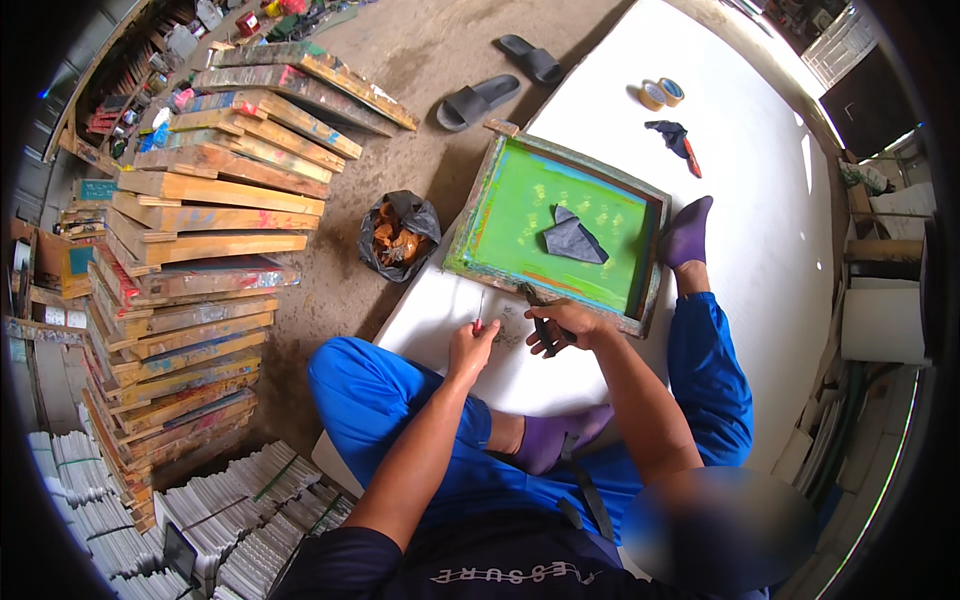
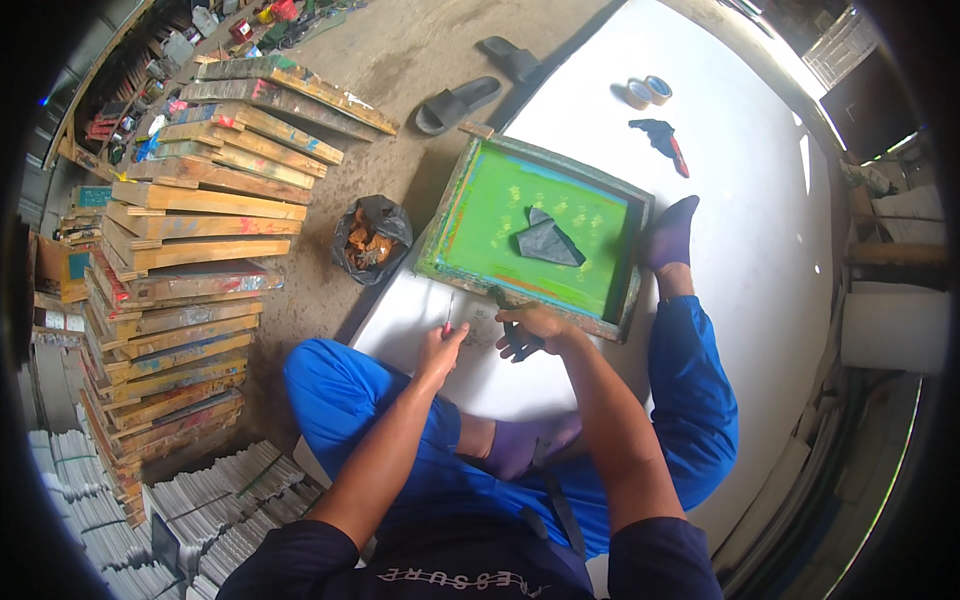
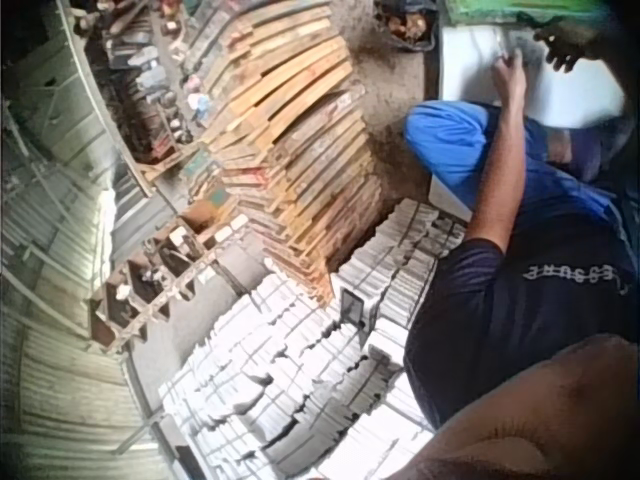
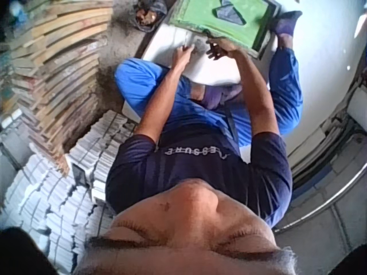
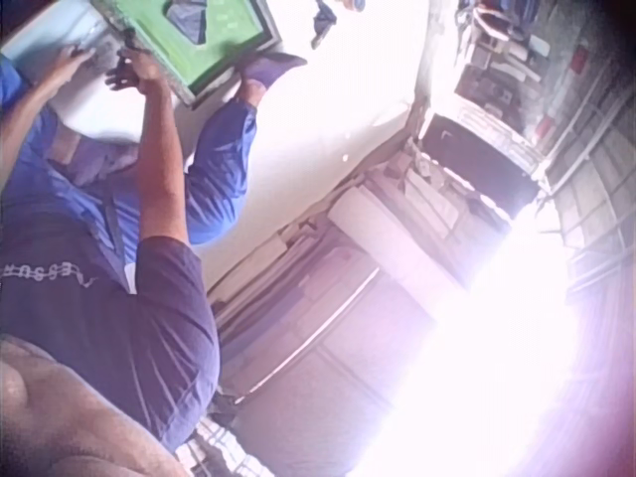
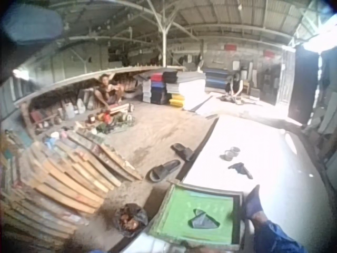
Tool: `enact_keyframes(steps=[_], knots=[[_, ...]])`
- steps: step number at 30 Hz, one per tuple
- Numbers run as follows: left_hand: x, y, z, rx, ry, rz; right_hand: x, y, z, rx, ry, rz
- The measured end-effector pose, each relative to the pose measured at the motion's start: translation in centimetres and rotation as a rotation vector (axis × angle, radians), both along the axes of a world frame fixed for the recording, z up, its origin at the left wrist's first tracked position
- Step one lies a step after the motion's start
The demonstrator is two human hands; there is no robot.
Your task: The person sits on the floor and uses a small metal scraper to remove dried green ink from the mesh of a screen printing frame. They repeatedly scrape along the edges and across the surface of the frame, working to clear the ink residue.
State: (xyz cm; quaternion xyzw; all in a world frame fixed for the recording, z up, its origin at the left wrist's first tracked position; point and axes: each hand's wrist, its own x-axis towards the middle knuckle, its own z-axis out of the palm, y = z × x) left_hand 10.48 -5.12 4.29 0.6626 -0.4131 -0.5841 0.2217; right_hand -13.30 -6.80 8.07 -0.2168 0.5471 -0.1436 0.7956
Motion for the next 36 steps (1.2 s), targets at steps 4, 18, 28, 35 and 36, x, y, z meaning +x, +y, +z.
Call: enact_keyframes(steps=[4, 18, 28, 35, 36], knots=[[-0.2, -0.2, 0.2, -0.009, -0.018, -0.003, -0.4, -0.9, 0.8, 0.059, 0.005, 0.016], [-0.8, -0.4, -1.1, -0.015, 0.011, -0.028, 3.2, 1.1, -1.8, -0.217, 0.498, -0.089], [-0.5, -0.4, -0.9, 0.069, 0.142, 0.037, 4.8, 3.4, -3.5, -0.573, 0.978, 0.074], [0.4, -0.4, -1.4, 0.225, 0.472, 0.133, 6.2, 6.9, -1.7, -0.719, 0.736, 0.249], [0.6, -0.3, -1.4, 0.264, 0.505, 0.156, 6.3, 7.2, -1.9, -0.695, 0.709, 0.265]])
